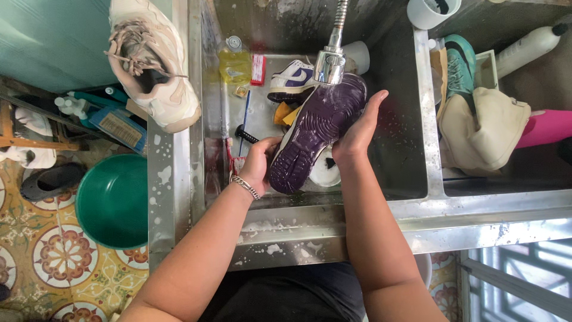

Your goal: The person cleans two shoes in a metal sink, first scrubbing the midsole and upper of a purple and white shoe with a toothbrush and soapy foam, then rinsing it under a faucet and scrubbing the sole with a sponge, before repeating similar cleaning steps on a white shoe.

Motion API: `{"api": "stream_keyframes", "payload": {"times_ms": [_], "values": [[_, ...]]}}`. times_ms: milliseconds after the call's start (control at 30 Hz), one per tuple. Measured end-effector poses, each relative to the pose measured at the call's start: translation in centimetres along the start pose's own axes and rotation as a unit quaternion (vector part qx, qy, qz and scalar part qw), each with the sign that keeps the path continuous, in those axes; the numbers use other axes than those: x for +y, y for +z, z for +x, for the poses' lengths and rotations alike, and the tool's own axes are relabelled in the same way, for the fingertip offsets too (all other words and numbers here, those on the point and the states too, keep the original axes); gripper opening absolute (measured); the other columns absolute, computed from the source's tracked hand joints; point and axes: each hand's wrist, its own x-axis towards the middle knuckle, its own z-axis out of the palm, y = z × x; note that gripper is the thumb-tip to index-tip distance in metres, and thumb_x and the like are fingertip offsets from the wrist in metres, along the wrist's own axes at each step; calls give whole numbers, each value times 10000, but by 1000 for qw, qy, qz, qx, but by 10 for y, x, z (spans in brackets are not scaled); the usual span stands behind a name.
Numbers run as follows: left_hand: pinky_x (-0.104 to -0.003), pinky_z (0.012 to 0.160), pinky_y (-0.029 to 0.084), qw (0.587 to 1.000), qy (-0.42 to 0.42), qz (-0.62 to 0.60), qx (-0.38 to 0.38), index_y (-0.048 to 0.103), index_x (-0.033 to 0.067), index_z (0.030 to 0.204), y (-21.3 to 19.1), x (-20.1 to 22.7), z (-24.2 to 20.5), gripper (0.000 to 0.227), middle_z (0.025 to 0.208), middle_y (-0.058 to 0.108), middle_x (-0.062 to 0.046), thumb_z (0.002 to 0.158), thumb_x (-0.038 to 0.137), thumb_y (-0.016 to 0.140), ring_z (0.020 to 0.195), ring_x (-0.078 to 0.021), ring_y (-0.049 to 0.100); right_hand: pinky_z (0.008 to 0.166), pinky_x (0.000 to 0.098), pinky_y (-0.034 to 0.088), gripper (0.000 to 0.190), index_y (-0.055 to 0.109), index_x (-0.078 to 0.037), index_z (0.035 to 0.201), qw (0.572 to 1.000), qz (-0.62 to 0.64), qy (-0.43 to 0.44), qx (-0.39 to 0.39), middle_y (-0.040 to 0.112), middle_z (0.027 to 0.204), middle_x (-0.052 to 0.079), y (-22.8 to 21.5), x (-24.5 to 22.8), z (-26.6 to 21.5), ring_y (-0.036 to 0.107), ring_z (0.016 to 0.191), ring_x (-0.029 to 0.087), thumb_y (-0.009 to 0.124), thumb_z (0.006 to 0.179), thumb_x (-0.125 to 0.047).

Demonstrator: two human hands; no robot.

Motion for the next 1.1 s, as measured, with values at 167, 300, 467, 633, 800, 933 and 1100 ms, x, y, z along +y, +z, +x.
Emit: {"api": "stream_keyframes", "payload": {"times_ms": [167, 300, 467, 633, 800, 933, 1100], "values": [[-361, 692, 654, 999, -15, 0, 40, 919, 68, 932, -3, -7, 1, 238, 824, 867, -147, 972, 280, 818, 731, -321, 862, 1498, 619, 423, 1201, 593, -103, 1843, 998, -57, 12, -19, 562, 1905, 230, 40, -11, -38, 528, 1775, 452, 732, 948, -892], [-336, 721, 645, 997, 6, 9, 76, 907, 43, 923, 56, 11, -63, 285, 836, 878, -155, 1044, 270, 784, 719, -298, 856, 1542, 584, 343, 1112, 528, -83, 1882, 997, -76, 4, -11, 468, 1964, 186, 2, 15, 1, 386, 1835, 410, 815, 1054, -769], [-390, 1071, 683, 995, -10, 92, 36, 959, 148, 1337, 17, 7, -33, 576, 1202, 949, -113, 1200, 649, 710, 1115, -276, 906, 1521, 596, 382, 1017, 579, -122, 1865, 998, -50, 26, -17, 520, 1943, 148, -8, 27, 22, 432, 1819, 390, 794, 1077, -728], [-427, 1248, 634, 992, 8, 124, 13, 894, 181, 1521, 9, 7, -28, 642, 1396, 925, -80, 1255, 680, 590, 1323, -240, 852, 1525, 684, 268, 1263, 350, -157, 1959, 992, -99, 56, -58, 320, 2017, 264, 34, 13, -45, 313, 1847, 479, 678, 995, -904], [-642, 1415, 401, 864, 247, 439, -19, 556, -42, 1793, -25, 11, 2, 1022, 1739, 622, -312, 1287, 807, 296, 1694, -471, 553, 1459, 714, 386, 1074, 504, -104, 1900, 990, -94, 87, -59, 468, 1952, 281, 38, 26, -49, 411, 1806, 521, 703, 1079, -766], [-402, 924, 543, 822, 406, 397, -43, 641, -68, 1691, 15, 62, -23, 1004, 1023, 585, -48, 1239, 820, 516, 944, -187, 586, 1457, 704, 431, 982, 600, -103, 1844, 985, -42, 124, -109, 564, 1900, 250, 19, 49, -16, 498, 1776, 490, 761, 1101, -725], [-361, 993, 582, 824, 362, 398, -179, 841, 88, 1434, 76, 93, -45, 605, 1226, 792, -72, 1060, 535, 1005, 1138, -205, 754, 1257, 714, 649, 906, 766, -95, 1665, 970, 19, 131, -206, 837, 1565, 278, 19, 58, -22, 801, 1469, 500, 860, 1047, -750]]}}
